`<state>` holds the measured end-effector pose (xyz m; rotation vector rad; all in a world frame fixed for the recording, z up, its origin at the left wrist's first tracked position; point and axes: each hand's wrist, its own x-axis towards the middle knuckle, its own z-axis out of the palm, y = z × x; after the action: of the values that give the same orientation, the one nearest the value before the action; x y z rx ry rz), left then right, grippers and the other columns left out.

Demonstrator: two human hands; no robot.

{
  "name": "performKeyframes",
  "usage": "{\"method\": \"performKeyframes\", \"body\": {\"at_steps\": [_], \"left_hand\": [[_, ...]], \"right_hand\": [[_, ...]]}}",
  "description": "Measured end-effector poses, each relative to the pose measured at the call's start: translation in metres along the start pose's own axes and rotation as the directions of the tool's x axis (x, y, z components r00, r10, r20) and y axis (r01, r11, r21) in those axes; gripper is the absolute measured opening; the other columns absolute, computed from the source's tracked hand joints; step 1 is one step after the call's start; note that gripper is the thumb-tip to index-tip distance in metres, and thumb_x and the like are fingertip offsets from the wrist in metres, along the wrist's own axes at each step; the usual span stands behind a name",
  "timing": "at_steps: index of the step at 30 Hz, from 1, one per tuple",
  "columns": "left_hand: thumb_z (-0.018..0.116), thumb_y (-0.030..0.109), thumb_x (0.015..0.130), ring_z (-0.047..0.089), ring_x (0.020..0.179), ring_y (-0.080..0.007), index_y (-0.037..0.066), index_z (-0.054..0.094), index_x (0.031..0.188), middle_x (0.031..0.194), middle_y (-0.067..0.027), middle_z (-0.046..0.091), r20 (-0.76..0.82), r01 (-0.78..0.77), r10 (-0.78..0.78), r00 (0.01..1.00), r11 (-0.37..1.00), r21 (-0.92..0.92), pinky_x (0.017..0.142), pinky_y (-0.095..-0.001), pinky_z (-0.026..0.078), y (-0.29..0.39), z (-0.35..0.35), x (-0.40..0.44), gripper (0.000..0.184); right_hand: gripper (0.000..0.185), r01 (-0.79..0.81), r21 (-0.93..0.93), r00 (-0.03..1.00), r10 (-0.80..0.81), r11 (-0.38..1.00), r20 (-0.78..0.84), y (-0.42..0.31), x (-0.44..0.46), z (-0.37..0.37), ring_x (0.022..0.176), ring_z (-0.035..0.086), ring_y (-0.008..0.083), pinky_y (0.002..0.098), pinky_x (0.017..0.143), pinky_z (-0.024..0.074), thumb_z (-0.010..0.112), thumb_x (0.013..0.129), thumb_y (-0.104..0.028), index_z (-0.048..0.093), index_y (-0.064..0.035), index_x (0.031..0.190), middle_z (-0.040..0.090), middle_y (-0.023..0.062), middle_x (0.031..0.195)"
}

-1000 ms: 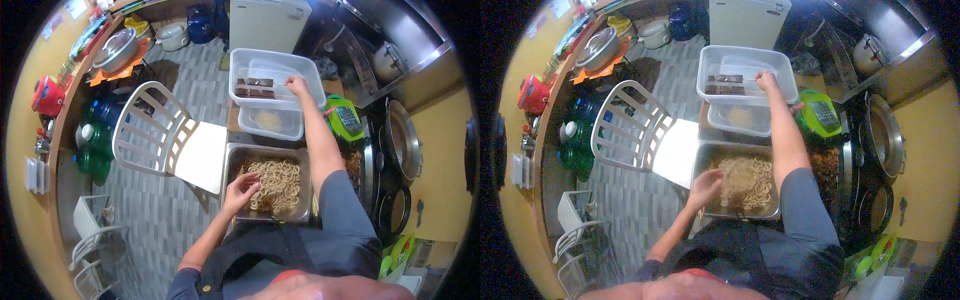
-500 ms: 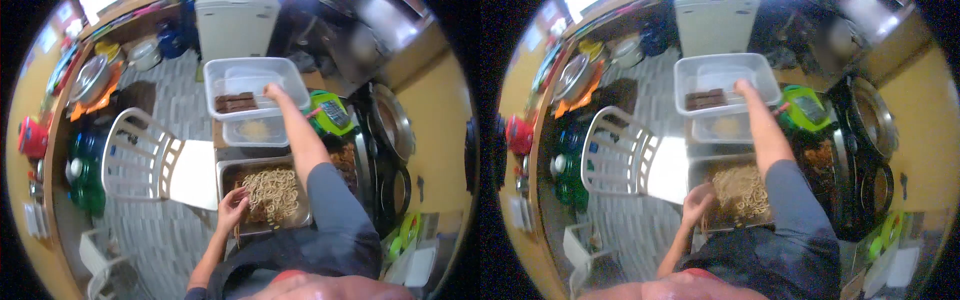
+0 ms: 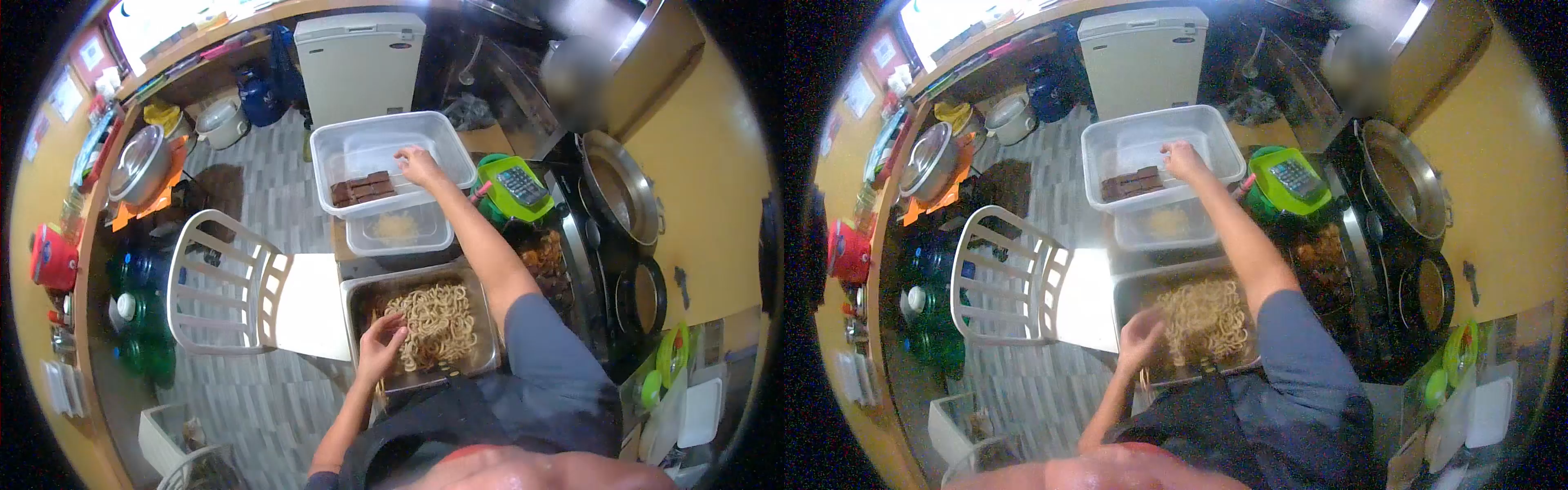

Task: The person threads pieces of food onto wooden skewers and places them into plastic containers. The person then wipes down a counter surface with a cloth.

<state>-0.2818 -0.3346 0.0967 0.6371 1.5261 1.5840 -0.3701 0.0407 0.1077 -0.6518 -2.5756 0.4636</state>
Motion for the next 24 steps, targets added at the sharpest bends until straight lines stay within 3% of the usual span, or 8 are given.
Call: {"method": "performKeyframes", "body": {"at_steps": [5, 7, 10, 14, 16, 18, 20, 24], "left_hand": [[0.061, 0.011, 0.082, 0.057, 0.092, -0.0144, -0.001, 0.051, 0.113, 0.100, -0.0088, 0.060, 0.017, -0.003, 0.004, 1.000, 0.998, -0.055, 0.079, -0.0267, 0.046, 0.007, 0.005, -0.007, 0.034], [0.059, 0.010, 0.083, 0.057, 0.089, -0.0134, 0.000, 0.050, 0.115, 0.099, -0.0087, 0.060, -0.018, -0.118, 0.117, 0.993, 0.993, -0.029, 0.077, -0.0259, 0.047, 0.012, 0.002, -0.015, 0.034], [0.058, 0.012, 0.084, 0.056, 0.087, -0.0124, -0.001, 0.048, 0.117, 0.098, -0.0095, 0.060, -0.159, -0.053, 0.047, 0.986, 0.998, -0.038, 0.076, -0.0249, 0.047, 0.022, -0.001, -0.036, 0.036], [0.058, 0.013, 0.085, 0.058, 0.088, -0.0153, -0.004, 0.047, 0.116, 0.102, -0.0140, 0.059, -0.367, -0.050, -0.001, 0.930, 0.990, -0.128, 0.078, -0.0260, 0.047, 0.014, -0.017, -0.078, 0.038], [0.058, 0.012, 0.085, 0.058, 0.088, -0.0170, -0.002, 0.048, 0.117, 0.103, -0.0160, 0.059, -0.373, -0.048, -0.044, 0.927, 0.971, -0.234, 0.078, -0.0280, 0.048, 0.013, -0.032, -0.107, 0.037], [0.058, 0.012, 0.084, 0.058, 0.088, -0.0183, -0.001, 0.048, 0.117, 0.102, -0.0161, 0.059, -0.454, -0.032, -0.033, 0.891, 0.990, -0.135, 0.076, -0.0289, 0.049, 0.017, -0.055, -0.139, 0.037], [0.058, 0.015, 0.084, 0.058, 0.089, -0.0192, -0.001, 0.048, 0.116, 0.101, -0.0146, 0.059, -0.515, -0.060, -0.068, 0.855, 0.972, -0.228, 0.076, -0.0301, 0.048, 0.002, -0.091, -0.173, 0.037], [0.057, 0.018, 0.084, 0.058, 0.091, -0.0207, -0.002, 0.048, 0.116, 0.103, -0.0138, 0.058, -0.655, -0.043, -0.127, 0.745, 0.970, -0.237, 0.076, -0.0318, 0.048, -0.014, -0.168, -0.251, 0.039]], "right_hand": [[0.020, 0.274, 0.360, 0.961, -0.243, 0.892, -0.128, -0.143, -0.072, -0.115, 0.079, 0.060, 0.0252, 0.0335, 0.074, 0.0462, 0.059, 0.079, -0.014, 0.063, -0.0045, 0.096, 0.062, 0.0136, 0.086], [0.021, 0.388, 0.518, 0.922, -0.331, 0.762, -0.202, -0.196, -0.105, -0.170, 0.074, 0.060, 0.0232, 0.0321, 0.071, 0.0469, 0.056, 0.083, -0.019, 0.063, -0.0029, 0.095, 0.063, 0.0113, 0.083], [0.039, 0.483, 0.675, 0.863, -0.436, 0.558, -0.257, -0.242, -0.155, -0.243, 0.062, 0.058, 0.0179, 0.0274, 0.060, 0.0459, 0.050, 0.087, -0.036, 0.063, 0.0010, 0.083, 0.062, 0.0083, 0.071], [0.054, 0.683, 0.730, 0.540, -0.700, 0.040, -0.467, -0.248, -0.174, -0.254, 0.047, 0.051, 0.0142, 0.0234, 0.043, 0.0380, 0.042, 0.088, -0.048, 0.061, -0.0007, 0.071, 0.058, 0.0066, 0.061], [0.053, 0.681, 0.731, 0.401, -0.811, -0.048, -0.427, -0.276, -0.173, -0.273, 0.044, 0.048, 0.0143, 0.0236, 0.039, 0.0334, 0.041, 0.089, -0.048, 0.061, -0.0019, 0.072, 0.056, 0.0048, 0.061], [0.046, 0.698, 0.716, 0.366, -0.855, -0.009, -0.367, -0.305, -0.187, -0.277, 0.044, 0.044, 0.0128, 0.0245, 0.040, 0.0293, 0.041, 0.089, -0.046, 0.061, -0.0054, 0.078, 0.055, 0.0028, 0.064], [0.046, 0.660, 0.738, 0.093, -0.960, -0.139, -0.264, -0.341, -0.178, -0.285, 0.044, 0.047, 0.0170, 0.0270, 0.037, 0.0312, 0.045, 0.087, -0.043, 0.057, 0.0011, 0.082, 0.053, 0.0097, 0.063], [0.032, 0.688, 0.725, 0.164, -0.964, -0.041, -0.210, -0.418, -0.202, -0.252, 0.054, 0.053, 0.0187, 0.0298, 0.044, 0.0382, 0.047, 0.085, -0.031, 0.060, -0.0017, 0.081, 0.057, 0.0088, 0.071]]}}
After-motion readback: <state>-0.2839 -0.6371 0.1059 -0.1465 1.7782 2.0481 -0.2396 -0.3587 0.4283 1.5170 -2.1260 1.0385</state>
